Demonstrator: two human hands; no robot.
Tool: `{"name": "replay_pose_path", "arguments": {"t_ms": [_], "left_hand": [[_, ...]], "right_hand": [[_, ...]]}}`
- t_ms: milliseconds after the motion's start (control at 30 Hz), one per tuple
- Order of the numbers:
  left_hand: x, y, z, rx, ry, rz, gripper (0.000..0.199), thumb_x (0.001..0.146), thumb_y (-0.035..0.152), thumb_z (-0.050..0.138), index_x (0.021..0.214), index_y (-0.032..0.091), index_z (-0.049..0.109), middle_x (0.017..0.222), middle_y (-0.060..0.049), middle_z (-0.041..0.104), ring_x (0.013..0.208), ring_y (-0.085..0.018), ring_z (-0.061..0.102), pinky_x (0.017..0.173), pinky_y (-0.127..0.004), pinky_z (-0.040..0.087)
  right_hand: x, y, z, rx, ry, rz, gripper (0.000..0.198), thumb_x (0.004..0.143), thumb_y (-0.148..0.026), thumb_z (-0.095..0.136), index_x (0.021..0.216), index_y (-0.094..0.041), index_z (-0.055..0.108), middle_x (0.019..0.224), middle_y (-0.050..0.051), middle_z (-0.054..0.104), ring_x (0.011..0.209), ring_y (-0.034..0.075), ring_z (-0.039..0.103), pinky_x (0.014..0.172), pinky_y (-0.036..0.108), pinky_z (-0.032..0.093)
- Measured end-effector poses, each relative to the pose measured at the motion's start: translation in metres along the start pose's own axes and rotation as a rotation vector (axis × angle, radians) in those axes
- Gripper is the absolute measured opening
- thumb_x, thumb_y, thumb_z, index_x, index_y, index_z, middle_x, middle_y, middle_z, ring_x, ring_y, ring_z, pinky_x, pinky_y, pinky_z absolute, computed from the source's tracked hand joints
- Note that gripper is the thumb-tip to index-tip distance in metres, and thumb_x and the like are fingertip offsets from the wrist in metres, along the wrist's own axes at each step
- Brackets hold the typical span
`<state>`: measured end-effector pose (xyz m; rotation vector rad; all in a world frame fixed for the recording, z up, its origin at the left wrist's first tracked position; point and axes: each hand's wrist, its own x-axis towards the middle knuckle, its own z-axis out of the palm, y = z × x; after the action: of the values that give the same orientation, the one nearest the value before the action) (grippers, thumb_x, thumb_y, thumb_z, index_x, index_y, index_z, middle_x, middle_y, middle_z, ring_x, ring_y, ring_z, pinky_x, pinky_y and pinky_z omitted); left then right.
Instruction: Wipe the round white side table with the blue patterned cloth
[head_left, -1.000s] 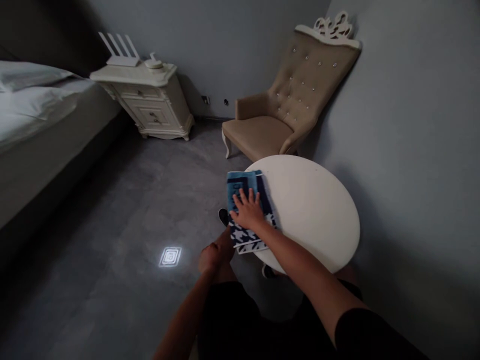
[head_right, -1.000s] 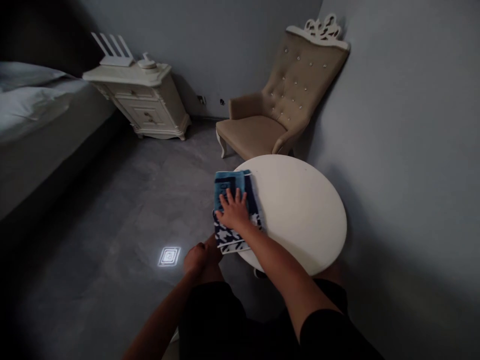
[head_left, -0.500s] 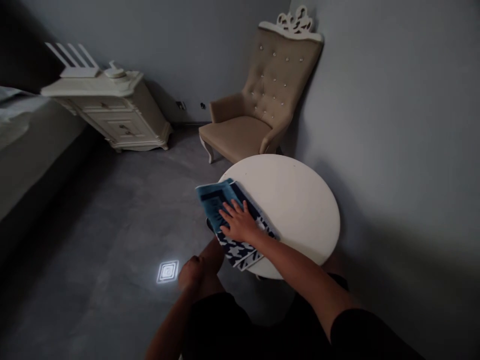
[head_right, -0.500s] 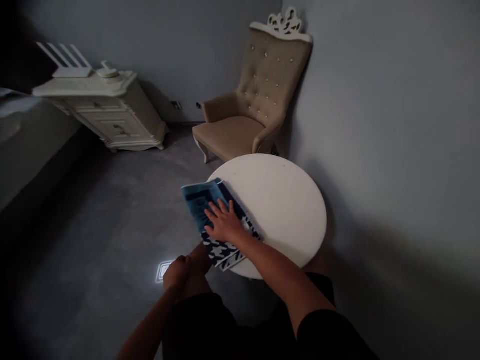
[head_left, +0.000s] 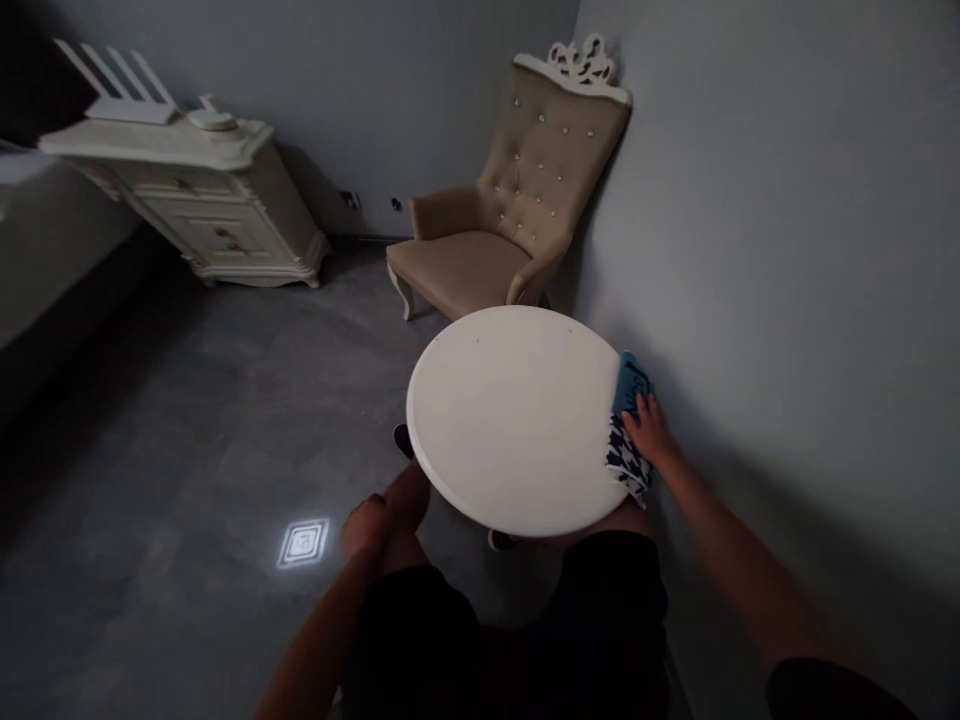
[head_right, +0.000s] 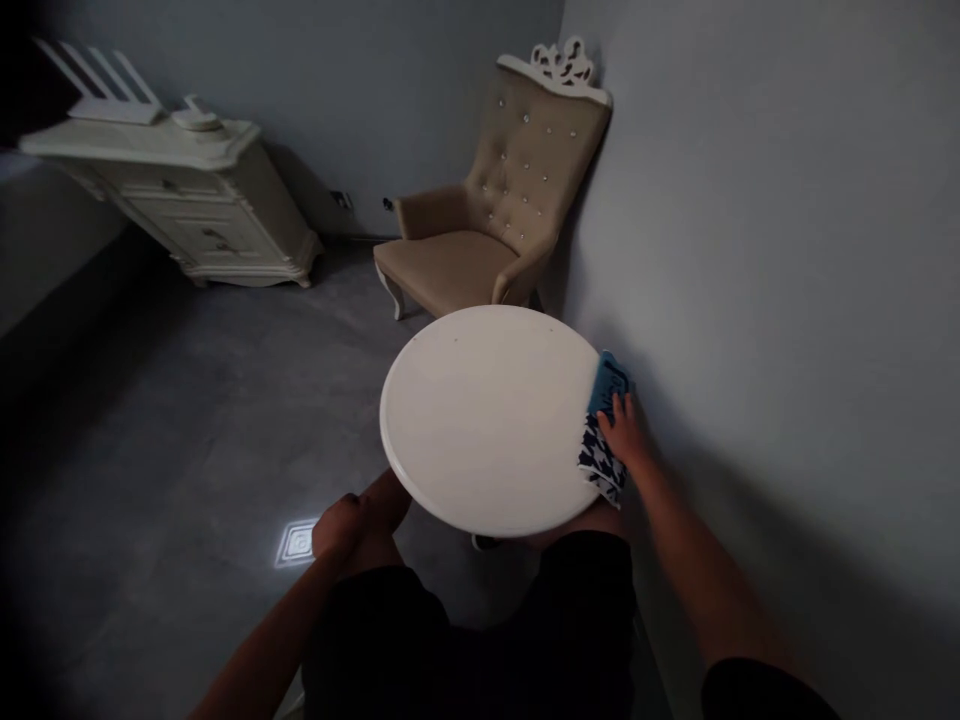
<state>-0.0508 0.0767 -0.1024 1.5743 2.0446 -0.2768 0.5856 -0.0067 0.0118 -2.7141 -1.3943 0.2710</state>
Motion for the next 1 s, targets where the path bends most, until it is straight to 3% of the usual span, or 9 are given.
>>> {"name": "replay_pose_path", "arguments": {"t_ms": [100, 233, 367, 533, 633, 700, 833, 900, 1000], "left_hand": [[-0.005, 0.002, -0.003, -0.028, -0.027, -0.006, 0.054, 0.114, 0.047, 0.044, 0.132, 0.014, 0.082, 0.137, -0.027, 0.082, 0.13, -0.042, 0.079, 0.106, -0.048, 0.061], [-0.011, 0.003, -0.009, -0.074, -0.056, -0.005, 0.058, 0.114, 0.052, 0.042, 0.133, 0.014, 0.082, 0.138, -0.026, 0.082, 0.133, -0.042, 0.077, 0.11, -0.049, 0.06], [-0.016, 0.003, -0.014, -0.102, -0.082, -0.009, 0.062, 0.113, 0.052, 0.042, 0.136, 0.011, 0.081, 0.142, -0.027, 0.08, 0.135, -0.043, 0.076, 0.11, -0.049, 0.059], [-0.016, 0.001, -0.012, -0.109, -0.072, -0.022, 0.06, 0.112, 0.051, 0.041, 0.134, 0.013, 0.082, 0.14, -0.026, 0.081, 0.134, -0.042, 0.077, 0.107, -0.049, 0.06], [-0.011, -0.003, -0.006, -0.107, -0.051, -0.035, 0.059, 0.112, 0.048, 0.039, 0.131, 0.014, 0.083, 0.137, -0.026, 0.082, 0.13, -0.042, 0.079, 0.105, -0.05, 0.062], [-0.008, -0.005, -0.003, -0.095, -0.049, -0.035, 0.059, 0.113, 0.047, 0.038, 0.13, 0.013, 0.083, 0.135, -0.027, 0.083, 0.129, -0.041, 0.08, 0.103, -0.048, 0.062], [-0.006, -0.006, -0.003, -0.043, -0.05, -0.041, 0.061, 0.114, 0.05, 0.036, 0.13, 0.013, 0.082, 0.134, -0.025, 0.084, 0.126, -0.041, 0.081, 0.1, -0.045, 0.064], [-0.006, -0.004, -0.004, -0.013, -0.048, -0.047, 0.062, 0.115, 0.048, 0.034, 0.13, 0.013, 0.082, 0.133, -0.025, 0.084, 0.125, -0.041, 0.081, 0.099, -0.047, 0.064], [-0.004, -0.001, -0.006, 0.017, -0.043, -0.047, 0.062, 0.115, 0.044, 0.032, 0.132, 0.012, 0.082, 0.135, -0.026, 0.083, 0.126, -0.042, 0.081, 0.101, -0.049, 0.064]], "right_hand": [[-0.007, -0.004, 0.007, 0.077, 0.046, 0.108, 0.093, 0.116, -0.058, 0.03, 0.186, 0.003, 0.025, 0.184, 0.029, 0.025, 0.175, 0.032, 0.031, 0.143, 0.044, 0.034], [-0.035, -0.055, 0.021, -0.147, 0.086, 0.128, 0.089, 0.116, -0.064, 0.027, 0.186, -0.009, 0.038, 0.187, 0.028, 0.016, 0.172, 0.053, 0.027, 0.139, 0.073, 0.024], [-0.074, -0.158, 0.036, -0.242, 0.031, -0.152, 0.084, 0.117, -0.063, 0.034, 0.187, -0.018, 0.037, 0.191, 0.019, 0.011, 0.174, 0.057, 0.015, 0.137, 0.08, 0.017], [-0.121, -0.316, 0.056, -0.097, -0.024, -0.593, 0.086, 0.114, -0.068, 0.047, 0.185, -0.02, 0.042, 0.191, 0.014, 0.008, 0.174, 0.059, 0.007, 0.139, 0.08, 0.009], [-0.145, -0.395, 0.067, 0.019, -0.07, -0.741, 0.086, 0.111, -0.066, 0.058, 0.185, -0.025, 0.044, 0.192, 0.013, 0.006, 0.175, 0.058, 0.004, 0.139, 0.081, 0.006], [-0.156, -0.432, 0.075, 0.049, -0.088, -0.804, 0.086, 0.106, -0.06, 0.069, 0.183, -0.026, 0.047, 0.192, 0.011, 0.006, 0.175, 0.058, 0.001, 0.138, 0.083, 0.004], [-0.163, -0.452, 0.08, 0.041, -0.121, -0.898, 0.083, 0.105, -0.056, 0.072, 0.178, -0.022, 0.054, 0.191, 0.008, 0.013, 0.175, 0.056, -0.005, 0.139, 0.083, 0.001], [-0.161, -0.433, 0.076, 0.065, -0.111, -0.922, 0.081, 0.109, -0.062, 0.064, 0.179, -0.022, 0.052, 0.192, 0.005, 0.013, 0.176, 0.053, -0.003, 0.141, 0.081, 0.004], [-0.156, -0.376, 0.065, 0.095, -0.084, -0.906, 0.081, 0.115, -0.069, 0.048, 0.183, -0.025, 0.046, 0.192, 0.002, 0.012, 0.178, 0.049, 0.003, 0.143, 0.077, 0.009]]}}
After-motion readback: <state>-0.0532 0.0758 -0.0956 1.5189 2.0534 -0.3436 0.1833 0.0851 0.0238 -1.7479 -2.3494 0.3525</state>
